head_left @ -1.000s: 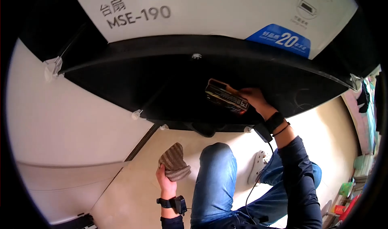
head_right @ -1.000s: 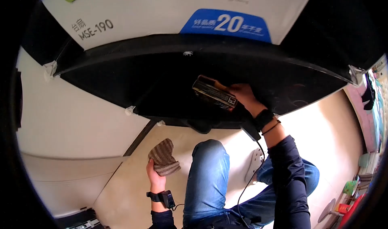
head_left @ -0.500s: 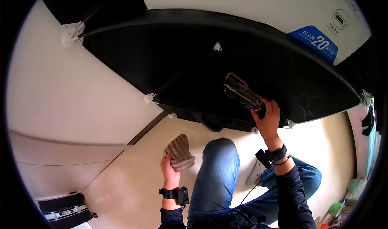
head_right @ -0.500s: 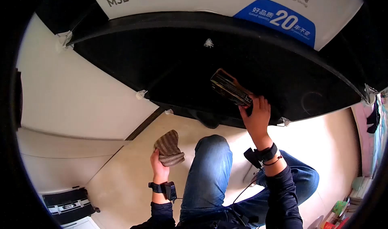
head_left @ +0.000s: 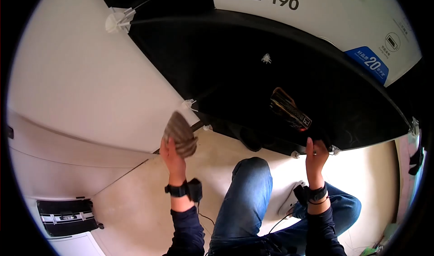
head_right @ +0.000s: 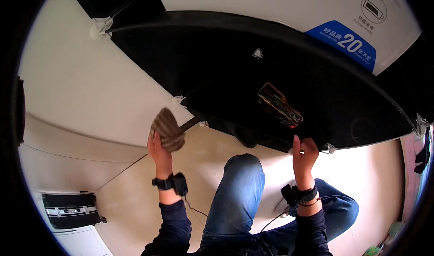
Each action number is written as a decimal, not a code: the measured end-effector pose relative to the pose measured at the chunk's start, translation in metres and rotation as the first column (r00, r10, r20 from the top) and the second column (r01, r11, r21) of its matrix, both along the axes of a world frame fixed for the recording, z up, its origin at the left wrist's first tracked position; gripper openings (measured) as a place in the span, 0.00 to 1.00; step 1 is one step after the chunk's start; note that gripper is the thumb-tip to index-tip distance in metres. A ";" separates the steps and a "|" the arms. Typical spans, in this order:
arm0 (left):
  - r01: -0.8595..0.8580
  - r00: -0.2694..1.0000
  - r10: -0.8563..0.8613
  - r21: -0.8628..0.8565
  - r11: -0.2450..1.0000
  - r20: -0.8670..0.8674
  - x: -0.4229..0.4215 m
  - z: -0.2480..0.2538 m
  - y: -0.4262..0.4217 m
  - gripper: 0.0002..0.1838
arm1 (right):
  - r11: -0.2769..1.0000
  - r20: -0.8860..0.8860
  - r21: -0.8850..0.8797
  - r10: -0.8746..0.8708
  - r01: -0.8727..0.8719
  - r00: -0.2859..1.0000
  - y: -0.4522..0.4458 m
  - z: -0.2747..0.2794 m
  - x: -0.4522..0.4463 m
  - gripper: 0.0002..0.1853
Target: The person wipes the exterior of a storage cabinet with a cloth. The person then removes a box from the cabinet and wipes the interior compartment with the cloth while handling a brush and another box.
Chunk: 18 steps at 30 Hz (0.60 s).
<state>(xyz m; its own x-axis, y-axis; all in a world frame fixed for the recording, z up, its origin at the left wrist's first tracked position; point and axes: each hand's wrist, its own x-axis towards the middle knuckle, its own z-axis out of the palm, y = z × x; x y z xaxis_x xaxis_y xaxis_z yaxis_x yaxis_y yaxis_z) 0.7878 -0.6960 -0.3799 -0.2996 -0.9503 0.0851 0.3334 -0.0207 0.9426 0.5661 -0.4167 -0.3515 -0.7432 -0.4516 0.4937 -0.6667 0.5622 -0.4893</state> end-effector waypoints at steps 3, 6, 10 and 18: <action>0.075 0.883 0.114 -0.377 0.923 0.456 -0.038 0.006 -0.018 0.16 | 0.971 0.159 -0.238 0.009 0.030 0.987 -0.002 -0.007 0.021 0.12; 0.156 0.770 0.446 -0.812 0.562 0.456 -0.082 0.001 -0.025 0.20 | 0.907 0.237 -0.421 0.140 -0.029 0.961 -0.008 -0.003 0.031 0.04; 0.163 0.758 0.502 -0.866 0.472 0.416 -0.128 -0.037 -0.014 0.20 | 0.898 0.210 -0.433 0.183 -0.077 0.960 0.001 -0.005 0.030 0.19; 0.626 0.637 0.179 -0.639 0.447 0.750 -0.180 -0.064 0.032 0.16 | 0.889 0.280 -0.454 0.202 -0.056 0.939 0.014 -0.008 0.033 0.21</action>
